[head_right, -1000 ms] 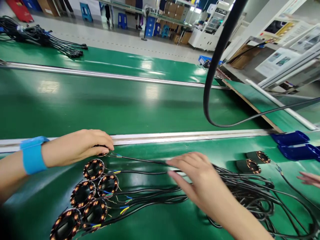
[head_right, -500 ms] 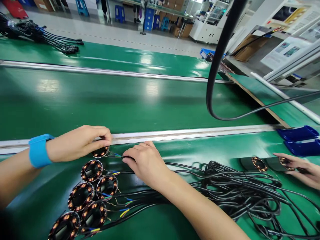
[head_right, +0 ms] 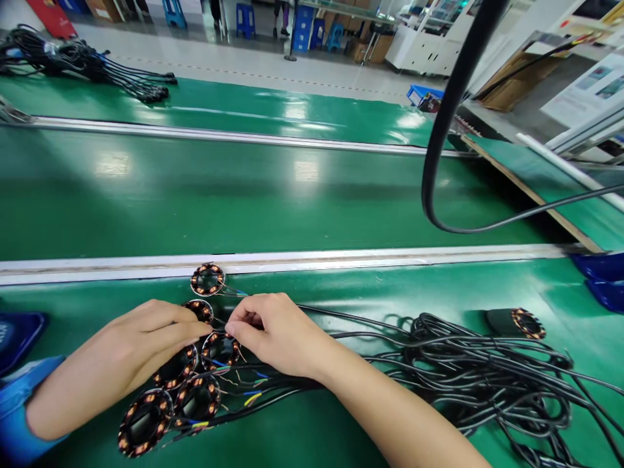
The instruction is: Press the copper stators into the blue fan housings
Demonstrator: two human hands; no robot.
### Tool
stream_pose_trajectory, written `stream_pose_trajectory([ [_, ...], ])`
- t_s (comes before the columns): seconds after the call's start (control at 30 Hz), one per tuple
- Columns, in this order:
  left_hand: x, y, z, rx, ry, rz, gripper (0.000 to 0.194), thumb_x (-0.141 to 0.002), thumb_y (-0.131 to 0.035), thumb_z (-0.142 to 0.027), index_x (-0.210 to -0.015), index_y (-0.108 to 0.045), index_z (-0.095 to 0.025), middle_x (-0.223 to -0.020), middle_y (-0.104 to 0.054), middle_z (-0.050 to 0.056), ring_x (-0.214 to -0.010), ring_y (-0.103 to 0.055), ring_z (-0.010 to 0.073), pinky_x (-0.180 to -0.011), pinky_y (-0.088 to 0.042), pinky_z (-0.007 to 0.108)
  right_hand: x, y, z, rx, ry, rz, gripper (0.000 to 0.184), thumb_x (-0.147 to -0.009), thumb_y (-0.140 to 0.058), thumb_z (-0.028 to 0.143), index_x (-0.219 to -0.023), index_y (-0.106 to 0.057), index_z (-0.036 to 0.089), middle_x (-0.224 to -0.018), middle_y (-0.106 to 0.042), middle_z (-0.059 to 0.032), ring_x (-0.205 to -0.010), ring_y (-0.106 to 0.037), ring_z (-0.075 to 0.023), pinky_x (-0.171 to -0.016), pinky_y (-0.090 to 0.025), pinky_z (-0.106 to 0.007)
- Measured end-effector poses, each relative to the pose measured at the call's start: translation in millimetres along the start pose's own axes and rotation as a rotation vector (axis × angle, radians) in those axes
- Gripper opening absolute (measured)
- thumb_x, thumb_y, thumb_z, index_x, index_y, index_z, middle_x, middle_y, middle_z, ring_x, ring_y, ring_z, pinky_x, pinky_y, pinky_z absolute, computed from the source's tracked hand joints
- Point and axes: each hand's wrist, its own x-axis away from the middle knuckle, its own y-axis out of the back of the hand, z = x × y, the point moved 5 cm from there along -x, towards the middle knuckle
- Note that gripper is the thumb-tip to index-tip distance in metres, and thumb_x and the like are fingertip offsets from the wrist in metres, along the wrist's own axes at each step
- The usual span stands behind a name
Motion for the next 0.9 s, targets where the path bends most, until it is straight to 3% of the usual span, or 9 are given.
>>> stream_pose_trajectory([
  [0.17,-5.5,1.2,5.1,0.040,0.010,0.023,0.040,-0.100,-0.044,-0.013,-0.121,-0.069,-0.036,-0.103,-0.069,-0.001,-0.085,-0.066,0.0130,-0.074,-0.056,0.024,-3.0,-5.8,-16.5,-0.274,-0.121,0.004,0.024,-0.095,-0.062,0.037,-0.085,-0.068,0.016,-0.073,-0.059,0.0024,-0.065,-0.045,-0.0092,-0.061,-0.036,-0.023],
  [0.3,-8.1,3.0,5.9,0.134,0.037,0.045,0.045,-0.096,-0.045,-0.008,-0.119,-0.072,-0.036,-0.101,-0.069,0.000,-0.087,-0.068,0.0115,-0.072,-0.056,0.018,-3.0,-8.3,-21.0,-0.447,-0.165,0.003,0.030,-0.091,-0.065,0.044,-0.082,-0.066,0.015,-0.076,-0.062,0.0011,-0.060,-0.045,-0.0073,-0.056,-0.035,-0.022],
  [0.47,-8.3,3.7,6.6,0.189,0.047,0.033,0.046,-0.096,-0.044,-0.009,-0.116,-0.075,-0.036,-0.100,-0.069,0.000,-0.084,-0.068,0.0106,-0.070,-0.055,0.016,-2.6,-11.6,-24.4,-0.485,-0.157,-0.041,0.036,-0.088,-0.068,0.052,-0.085,-0.065,0.016,-0.078,-0.065,-0.0008,-0.060,-0.056,-0.0090,-0.057,-0.047,-0.022],
  [0.57,-7.2,5.3,6.6,0.206,0.046,0.027,0.042,-0.098,-0.044,-0.012,-0.114,-0.075,-0.035,-0.100,-0.069,0.000,-0.084,-0.068,0.0095,-0.071,-0.054,0.015,0.4,-5.5,-19.5,-0.367,-0.079,-0.108,0.031,-0.094,-0.063,0.046,-0.090,-0.069,0.016,-0.078,-0.070,-0.0025,-0.067,-0.064,-0.0127,-0.067,-0.054,-0.027],
  [0.67,-5.8,7.5,8.4,0.233,0.041,0.008,0.035,-0.101,-0.045,-0.016,-0.114,-0.073,-0.032,-0.102,-0.069,-0.001,-0.085,-0.067,0.0082,-0.074,-0.054,0.014,3.8,17.2,-2.4,-0.036,0.128,-0.342,0.022,-0.098,-0.058,0.034,-0.098,-0.074,0.019,-0.088,-0.075,-0.0032,-0.080,-0.068,-0.0153,-0.078,-0.052,-0.029],
  [0.73,-6.4,10.2,14.7,0.194,0.061,-0.069,0.029,-0.102,-0.048,-0.020,-0.117,-0.071,-0.030,-0.108,-0.069,0.000,-0.094,-0.067,0.0102,-0.082,-0.055,0.017,1.3,28.9,6.8,0.097,0.210,-0.430,0.021,-0.100,-0.057,0.030,-0.099,-0.074,0.020,-0.094,-0.076,-0.0027,-0.086,-0.068,-0.0155,-0.082,-0.050,-0.028],
  [0.83,-10.3,10.4,29.0,-0.003,0.109,-0.173,0.027,-0.102,-0.053,-0.029,-0.124,-0.067,-0.027,-0.122,-0.067,0.005,-0.111,-0.064,0.0201,-0.099,-0.055,0.034,-16.8,27.5,4.7,0.087,0.148,-0.268,0.024,-0.102,-0.054,0.031,-0.094,-0.073,0.018,-0.091,-0.074,-0.0027,-0.086,-0.067,-0.0157,-0.080,-0.049,-0.028],
  [0.9,-14.3,6.0,37.7,-0.132,0.128,-0.159,0.029,-0.102,-0.051,-0.032,-0.124,-0.068,-0.026,-0.133,-0.063,0.009,-0.115,-0.062,0.0262,-0.101,-0.054,0.047,-29.9,18.3,-4.3,-0.038,0.032,-0.112,0.025,-0.100,-0.054,0.030,-0.089,-0.071,0.016,-0.086,-0.072,-0.0031,-0.079,-0.066,-0.0148,-0.073,-0.048,-0.027],
])
